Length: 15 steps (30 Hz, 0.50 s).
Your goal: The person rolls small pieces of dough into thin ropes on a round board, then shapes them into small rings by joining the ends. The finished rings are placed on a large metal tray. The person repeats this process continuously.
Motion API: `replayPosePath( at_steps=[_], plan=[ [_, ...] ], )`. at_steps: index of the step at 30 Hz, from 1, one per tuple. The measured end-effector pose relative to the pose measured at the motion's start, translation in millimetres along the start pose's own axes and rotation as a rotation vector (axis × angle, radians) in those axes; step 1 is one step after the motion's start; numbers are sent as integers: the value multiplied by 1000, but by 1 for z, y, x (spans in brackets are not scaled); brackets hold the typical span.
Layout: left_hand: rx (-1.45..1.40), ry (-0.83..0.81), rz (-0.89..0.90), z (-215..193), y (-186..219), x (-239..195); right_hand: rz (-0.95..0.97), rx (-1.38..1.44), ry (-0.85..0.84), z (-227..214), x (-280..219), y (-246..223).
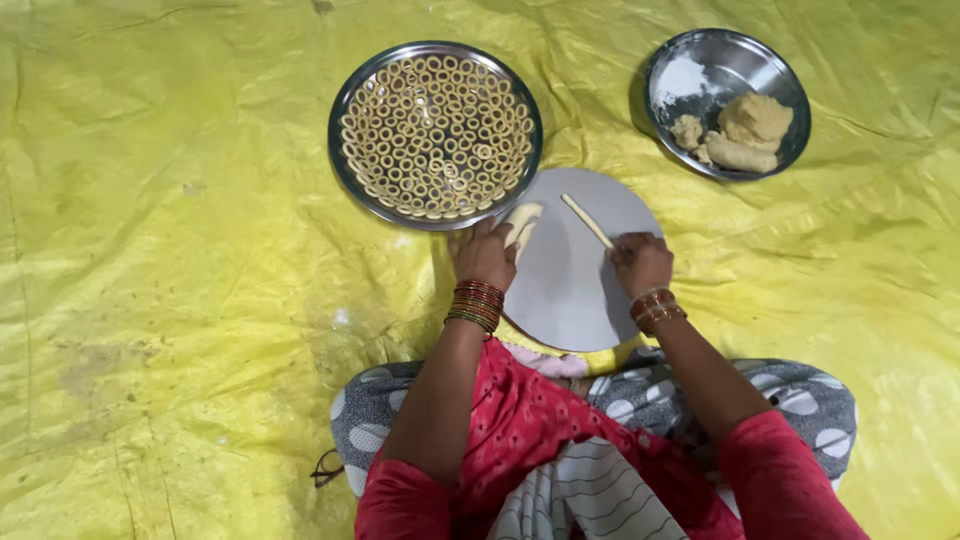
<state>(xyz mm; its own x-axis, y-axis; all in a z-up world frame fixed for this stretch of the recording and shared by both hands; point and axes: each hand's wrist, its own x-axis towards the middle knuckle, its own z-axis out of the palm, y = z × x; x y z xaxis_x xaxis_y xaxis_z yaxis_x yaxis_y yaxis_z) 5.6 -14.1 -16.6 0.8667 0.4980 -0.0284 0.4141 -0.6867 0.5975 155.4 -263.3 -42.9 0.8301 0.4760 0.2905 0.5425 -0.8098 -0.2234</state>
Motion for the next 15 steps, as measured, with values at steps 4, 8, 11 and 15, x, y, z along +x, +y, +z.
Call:
replayPosePath(
  at_steps=[4, 8, 11, 15],
  plan=[
    [-107, 12, 148, -1, 7, -7, 201, 254, -166, -3, 12, -5],
    [-211, 73, 365, 5, 20, -14, 402, 939, -440, -26, 11, -30],
    [-305, 82, 443, 8, 34, -21, 495, 1175, -695, -54, 2, -52],
    [-370, -233, 224, 3, 33, -27, 523, 1164, -708, -88, -8, -73]
  ],
)
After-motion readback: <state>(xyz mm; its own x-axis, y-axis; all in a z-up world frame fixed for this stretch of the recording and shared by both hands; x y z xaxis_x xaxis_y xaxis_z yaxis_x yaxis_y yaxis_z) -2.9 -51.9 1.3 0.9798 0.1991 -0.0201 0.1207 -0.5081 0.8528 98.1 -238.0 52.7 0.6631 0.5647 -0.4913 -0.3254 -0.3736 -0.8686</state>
